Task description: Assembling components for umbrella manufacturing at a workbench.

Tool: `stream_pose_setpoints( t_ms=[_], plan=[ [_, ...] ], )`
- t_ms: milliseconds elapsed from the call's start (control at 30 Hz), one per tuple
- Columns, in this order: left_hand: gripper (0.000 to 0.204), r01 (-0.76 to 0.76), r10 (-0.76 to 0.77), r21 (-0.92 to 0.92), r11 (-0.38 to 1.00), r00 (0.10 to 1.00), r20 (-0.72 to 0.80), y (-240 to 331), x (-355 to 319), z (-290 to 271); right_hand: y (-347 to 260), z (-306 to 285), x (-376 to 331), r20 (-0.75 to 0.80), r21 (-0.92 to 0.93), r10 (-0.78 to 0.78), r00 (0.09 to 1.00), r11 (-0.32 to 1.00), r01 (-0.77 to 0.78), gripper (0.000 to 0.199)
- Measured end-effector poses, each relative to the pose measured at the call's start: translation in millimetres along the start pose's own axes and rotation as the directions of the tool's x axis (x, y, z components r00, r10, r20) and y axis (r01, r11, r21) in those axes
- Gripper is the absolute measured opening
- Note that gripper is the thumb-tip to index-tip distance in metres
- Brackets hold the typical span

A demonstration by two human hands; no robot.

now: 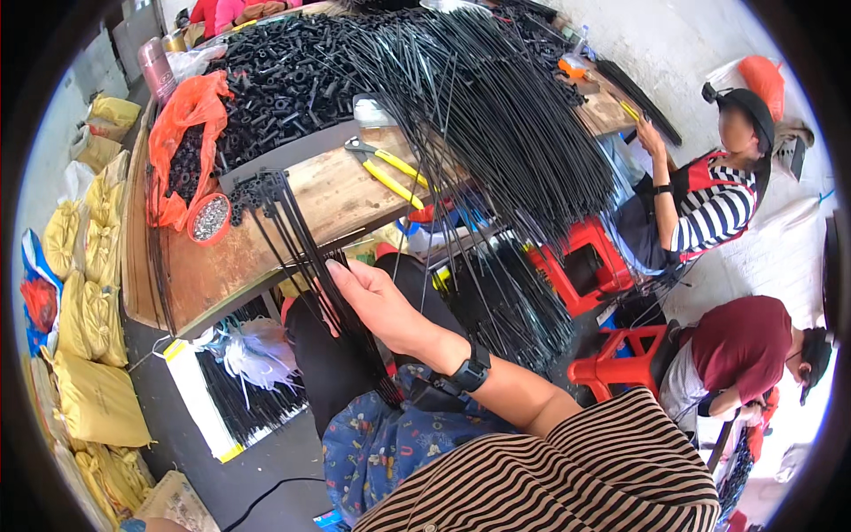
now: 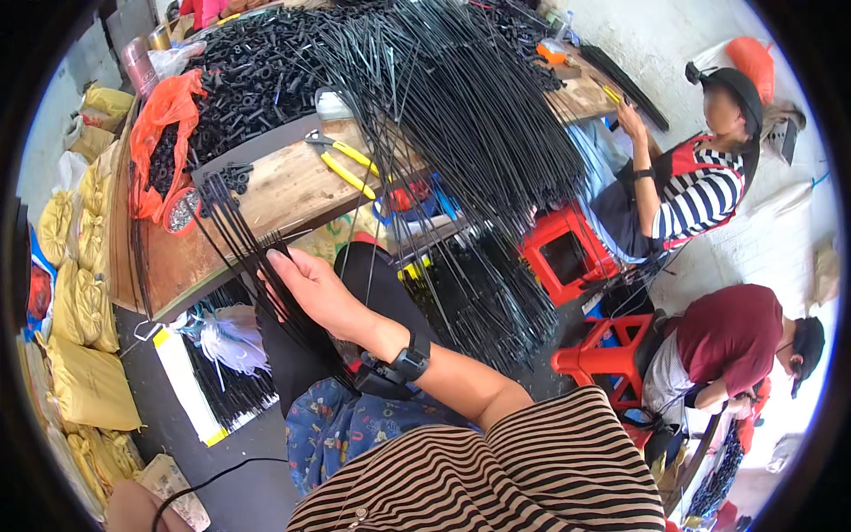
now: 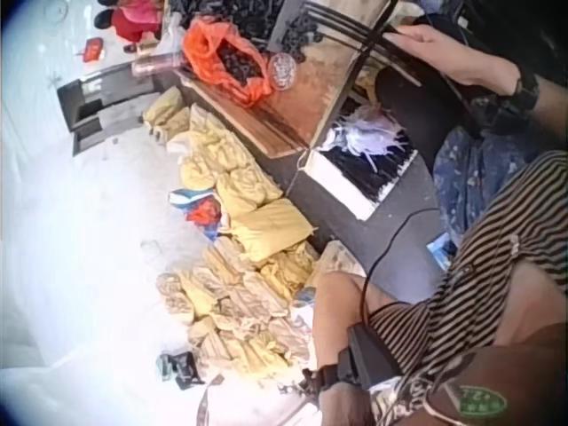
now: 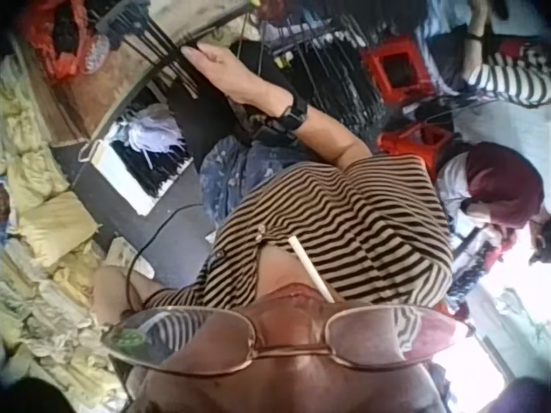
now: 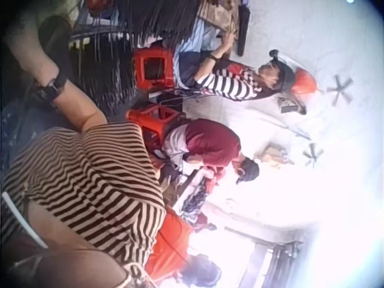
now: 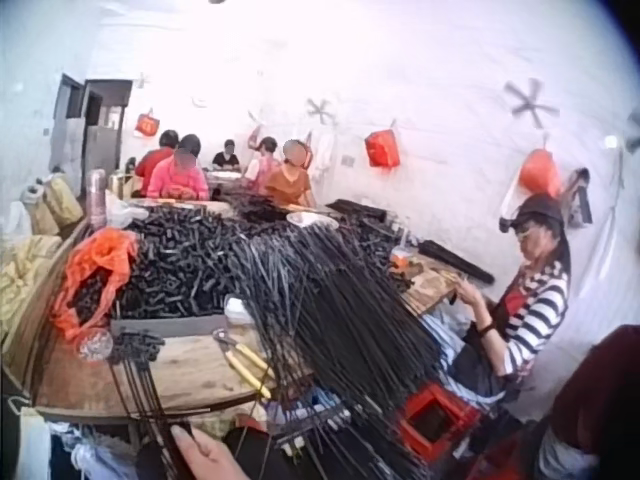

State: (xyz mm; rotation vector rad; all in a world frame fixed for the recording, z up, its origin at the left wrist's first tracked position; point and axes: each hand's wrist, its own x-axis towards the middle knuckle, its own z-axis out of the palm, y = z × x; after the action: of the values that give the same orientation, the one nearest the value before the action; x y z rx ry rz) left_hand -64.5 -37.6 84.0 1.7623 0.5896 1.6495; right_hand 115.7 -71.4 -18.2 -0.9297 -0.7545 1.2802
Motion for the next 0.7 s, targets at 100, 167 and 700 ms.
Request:
stream_pose_setpoints(
  t_ms=[100, 167, 700],
  plan=[
    [0.037, -0.040, 0.040, -0.005, 0.999, 0.999, -0.030, -2.0, 5.1, -0.3, 0.3, -0.4, 2.4, -0.004, -0.069, 0.015, 1.000, 0.998, -0.015, 0.032],
    [0.037, -0.076, 0.075, -0.016, 0.997, 0.996, -0.050, -2.8, 12.6, 0.1, -0.8, 2.8, 1.4, 0.016, -0.096, 0.011, 1.000, 0.995, -0.009, 0.032],
    [0.037, -0.440, 0.417, -0.129, 0.889, 0.893, -0.172, 13.1, 77.0, 56.8, 7.9, 1.2, -1.0, 0.008, -0.037, 0.026, 1.000, 0.999, -0.025, 0.028]
  ],
)
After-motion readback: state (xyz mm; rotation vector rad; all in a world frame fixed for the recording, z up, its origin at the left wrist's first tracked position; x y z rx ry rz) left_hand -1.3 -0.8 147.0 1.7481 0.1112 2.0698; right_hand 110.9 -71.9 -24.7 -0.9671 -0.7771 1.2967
